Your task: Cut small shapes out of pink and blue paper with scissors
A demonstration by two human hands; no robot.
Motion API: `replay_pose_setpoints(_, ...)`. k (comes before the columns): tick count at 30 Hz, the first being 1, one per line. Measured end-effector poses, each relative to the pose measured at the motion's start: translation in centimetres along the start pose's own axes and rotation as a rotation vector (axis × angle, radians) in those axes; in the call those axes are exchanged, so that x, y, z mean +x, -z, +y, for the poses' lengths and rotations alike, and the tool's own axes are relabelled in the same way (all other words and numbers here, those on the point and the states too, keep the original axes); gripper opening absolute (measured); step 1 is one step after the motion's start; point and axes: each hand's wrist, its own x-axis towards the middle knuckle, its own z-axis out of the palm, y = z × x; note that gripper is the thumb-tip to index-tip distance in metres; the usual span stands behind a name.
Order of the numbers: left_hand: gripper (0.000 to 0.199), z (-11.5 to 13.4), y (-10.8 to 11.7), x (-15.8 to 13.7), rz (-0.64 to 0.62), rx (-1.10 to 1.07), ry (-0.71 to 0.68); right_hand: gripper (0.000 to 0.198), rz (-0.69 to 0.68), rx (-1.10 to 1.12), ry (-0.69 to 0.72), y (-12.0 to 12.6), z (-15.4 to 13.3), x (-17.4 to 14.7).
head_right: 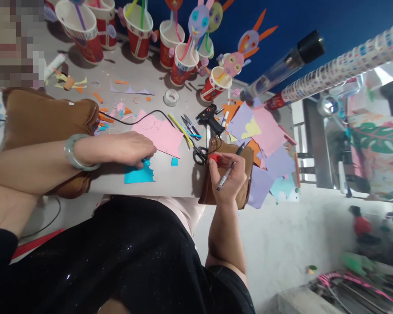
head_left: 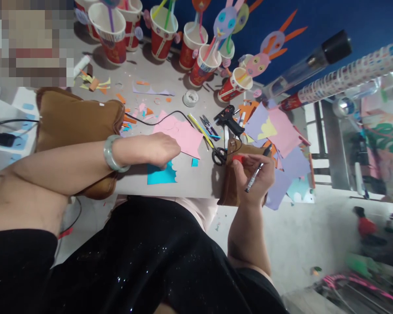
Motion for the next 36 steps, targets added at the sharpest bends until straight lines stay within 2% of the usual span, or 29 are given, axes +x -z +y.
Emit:
replay_pose_setpoints(3, 0.022, -0.1, 0.6, 0.2, -0.064, -0.072, 0.007, 0.032, 0.015, -0.032, 0.091, -0.3, -0.8, 0.3)
replay_pose_setpoints(8, 0.036, 0.6, 1.9, 0.8, -0.195, -0.132, 0.079, 0.026, -0.057, -0.128, 0.195, -0.9, -2.0, 0.7)
replay_pose_setpoints(14, 0.039, 1.1, 3.0, 1.5, -0.287, -0.257, 0.114, 0.024, -0.160, -0.128, 0.210, -1.7, -2.7, 2.4)
replay_pose_setpoints(16, 0.037, 1.0, 3.2, 1.6, -0.271, -0.310, 0.107, 0.023, -0.197, -0.094, 0.200, -2.4, -2.6, 3.6)
replay_pose_setpoints(19, 0.033, 0.7, 3.3, 1.9, -0.183, -0.357, 0.080, 0.026, -0.245, -0.055, 0.191, -4.0, -1.8, 6.1)
replay_pose_setpoints(23, 0.025, 0.4, 3.0, 2.3, -0.077, -0.367, 0.100, 0.031, -0.330, -0.065, 0.258, -6.9, -0.8, 10.4)
replay_pose_setpoints(29, 0.020, 0.5, 2.7, 2.5, 0.043, -0.377, 0.101, 0.024, -0.439, -0.384, 0.360, -11.0, -1.0, 15.4)
replay_pose_setpoints(33, 0.023, 0.2, 2.7, 2.6, 0.053, -0.416, 0.108, 0.031, -0.506, -0.601, 0.357, -12.8, -1.3, 17.0)
replay_pose_setpoints(36, 0.024, -0.2, 2.6, 2.8, 0.056, -0.439, 0.113, 0.036, -0.541, -0.675, 0.373, -13.0, -1.8, 17.2)
